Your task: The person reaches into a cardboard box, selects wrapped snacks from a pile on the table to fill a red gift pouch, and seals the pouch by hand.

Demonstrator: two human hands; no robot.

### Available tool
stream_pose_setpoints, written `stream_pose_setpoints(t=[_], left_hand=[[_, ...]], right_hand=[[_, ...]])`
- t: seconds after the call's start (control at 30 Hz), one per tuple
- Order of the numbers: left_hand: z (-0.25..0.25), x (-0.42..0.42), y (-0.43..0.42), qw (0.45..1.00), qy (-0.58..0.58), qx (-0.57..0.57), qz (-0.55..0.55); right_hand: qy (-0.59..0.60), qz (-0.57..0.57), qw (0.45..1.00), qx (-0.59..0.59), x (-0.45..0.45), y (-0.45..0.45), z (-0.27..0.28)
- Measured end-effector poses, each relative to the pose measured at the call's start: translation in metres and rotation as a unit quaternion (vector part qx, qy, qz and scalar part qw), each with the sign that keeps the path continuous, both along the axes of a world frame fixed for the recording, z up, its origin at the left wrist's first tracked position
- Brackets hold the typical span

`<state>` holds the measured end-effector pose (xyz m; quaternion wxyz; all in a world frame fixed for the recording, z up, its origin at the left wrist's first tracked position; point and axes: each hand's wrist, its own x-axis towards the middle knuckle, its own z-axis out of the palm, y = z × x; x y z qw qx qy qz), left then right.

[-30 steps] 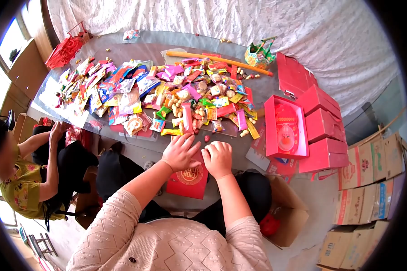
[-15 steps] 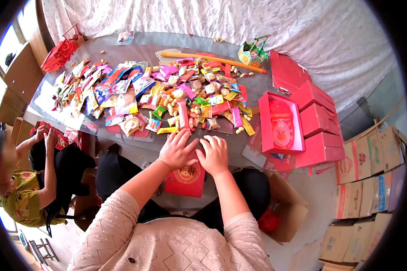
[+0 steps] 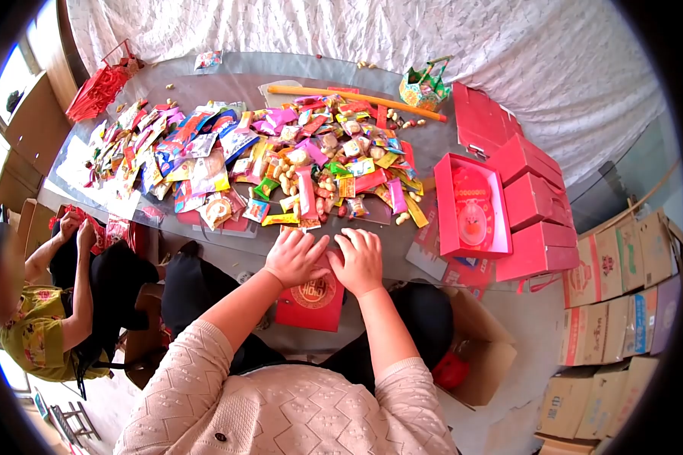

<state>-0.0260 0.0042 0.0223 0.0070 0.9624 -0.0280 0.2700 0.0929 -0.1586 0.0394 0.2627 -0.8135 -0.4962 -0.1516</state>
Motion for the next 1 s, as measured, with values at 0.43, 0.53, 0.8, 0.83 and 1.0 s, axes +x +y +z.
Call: stream_pose_setpoints(t=[0.43,0.53,0.8,0.83,1.0], left_hand=[[-0.004,0.003,0.003,0.999,0.007,-0.028,-0.016],[-0.005,0.004,0.003,0.999,0.012,-0.033,-0.021],[0.003,0.002,0.002,0.999,-0.002,-0.033,-0.017],[0.001,0.003,0.002,0.999,0.005,-0.037,-0.018],[0.000,0.003,0.002,0.999,0.012,-0.046,-0.021]], right_hand=[[-0.003,0.002,1.000,0.001,0.000,0.000,-0.001],[-0.002,0.002,1.000,0.000,0.000,0.000,-0.001],[-0.005,0.002,1.000,-0.001,0.000,0.000,-0.002],[-0.006,0.001,1.000,-0.002,0.000,0.000,-0.002],[-0.007,0.000,1.000,-0.003,0.000,0.001,-0.002]])
